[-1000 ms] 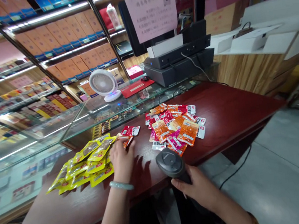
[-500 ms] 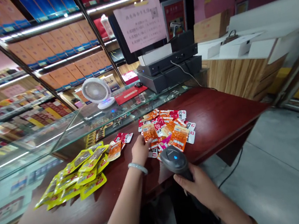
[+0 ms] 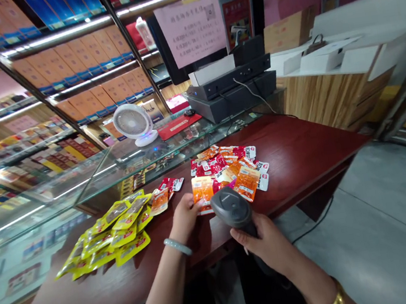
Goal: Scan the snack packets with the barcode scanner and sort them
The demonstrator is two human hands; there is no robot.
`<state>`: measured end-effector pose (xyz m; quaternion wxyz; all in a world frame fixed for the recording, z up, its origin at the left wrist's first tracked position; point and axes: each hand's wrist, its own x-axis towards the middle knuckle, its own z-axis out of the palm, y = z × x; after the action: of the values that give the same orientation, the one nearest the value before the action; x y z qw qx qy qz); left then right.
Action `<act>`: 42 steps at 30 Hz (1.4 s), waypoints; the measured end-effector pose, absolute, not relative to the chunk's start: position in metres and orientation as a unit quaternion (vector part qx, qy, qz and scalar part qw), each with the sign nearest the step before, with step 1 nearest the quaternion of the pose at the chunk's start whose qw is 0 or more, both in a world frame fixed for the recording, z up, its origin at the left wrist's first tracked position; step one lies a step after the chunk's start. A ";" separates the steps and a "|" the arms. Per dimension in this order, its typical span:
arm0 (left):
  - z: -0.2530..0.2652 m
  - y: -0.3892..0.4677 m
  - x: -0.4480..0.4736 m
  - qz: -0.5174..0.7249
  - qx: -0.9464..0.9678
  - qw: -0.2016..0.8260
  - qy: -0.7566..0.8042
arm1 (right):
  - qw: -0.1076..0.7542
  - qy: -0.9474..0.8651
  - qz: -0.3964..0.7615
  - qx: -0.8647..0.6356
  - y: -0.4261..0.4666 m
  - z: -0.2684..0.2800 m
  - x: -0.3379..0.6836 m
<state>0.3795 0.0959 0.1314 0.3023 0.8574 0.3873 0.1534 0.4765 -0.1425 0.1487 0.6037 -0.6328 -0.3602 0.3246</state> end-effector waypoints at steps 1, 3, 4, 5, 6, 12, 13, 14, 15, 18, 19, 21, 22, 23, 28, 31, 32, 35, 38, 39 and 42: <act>0.134 0.102 0.371 0.159 0.850 0.297 0.405 | 0.601 -0.356 0.328 -0.636 -0.144 0.147 0.476; 0.143 0.113 0.354 0.183 0.834 0.237 0.464 | 0.598 -0.344 0.334 -0.643 -0.148 0.141 0.476; 0.148 0.117 0.347 0.206 0.823 0.181 0.497 | 0.598 -0.336 0.335 -0.645 -0.150 0.138 0.476; 0.154 0.120 0.342 0.233 0.811 0.117 0.524 | 0.600 -0.329 0.335 -0.648 -0.151 0.134 0.477; 0.159 0.120 0.339 0.258 0.800 0.058 0.538 | 0.601 -0.323 0.335 -0.650 -0.153 0.131 0.477; 0.157 0.086 0.379 0.179 0.884 0.009 0.431 | 0.600 -0.325 0.333 -0.651 -0.155 0.123 0.476; 0.153 0.079 0.389 0.149 0.895 0.012 0.421 | 0.599 -0.329 0.332 -0.651 -0.156 0.122 0.475; 0.148 0.074 0.397 0.125 0.900 0.010 0.417 | 0.597 -0.332 0.330 -0.652 -0.156 0.122 0.475; 0.144 0.070 0.404 0.106 0.902 0.007 0.417 | 0.595 -0.334 0.328 -0.654 -0.156 0.122 0.474; 0.138 0.068 0.412 0.082 0.904 0.010 0.419 | 0.589 -0.334 0.323 -0.661 -0.157 0.122 0.472; 0.138 0.070 0.412 0.078 0.904 0.017 0.421 | 0.588 -0.334 0.325 -0.662 -0.157 0.123 0.472; 0.140 0.074 0.406 0.066 0.898 0.040 0.433 | 0.585 -0.333 0.328 -0.662 -0.156 0.125 0.471; 0.142 0.077 0.401 0.061 0.894 0.055 0.441 | 0.583 -0.334 0.330 -0.664 -0.155 0.126 0.470; 0.143 0.079 0.397 0.059 0.890 0.071 0.447 | 0.580 -0.335 0.331 -0.665 -0.153 0.128 0.470; 0.140 0.084 0.374 0.090 0.881 0.143 0.442 | 0.580 -0.361 0.325 -0.654 -0.136 0.134 0.468; 0.138 0.082 0.366 0.101 0.881 0.165 0.431 | 0.586 -0.371 0.337 -0.636 -0.124 0.139 0.465; 0.138 0.081 0.364 0.105 0.882 0.168 0.428 | 0.586 -0.372 0.342 -0.633 -0.121 0.142 0.464; 0.142 0.086 0.354 0.112 0.876 0.173 0.436 | 0.570 -0.382 0.344 -0.641 -0.117 0.147 0.459; 0.151 0.100 0.337 0.112 0.845 0.165 0.496 | 0.566 -0.379 0.349 -0.643 -0.123 0.146 0.455; 0.154 0.106 0.331 0.118 0.829 0.155 0.524 | 0.570 -0.374 0.352 -0.641 -0.126 0.143 0.454; 0.165 0.119 0.319 0.217 0.780 0.061 0.584 | 0.577 -0.355 0.361 -0.641 -0.138 0.131 0.453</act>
<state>0.3186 0.1189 0.1654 0.0611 0.7798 0.5842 0.2166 0.4534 -0.1378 0.1307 0.5770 -0.6408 -0.3552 0.3608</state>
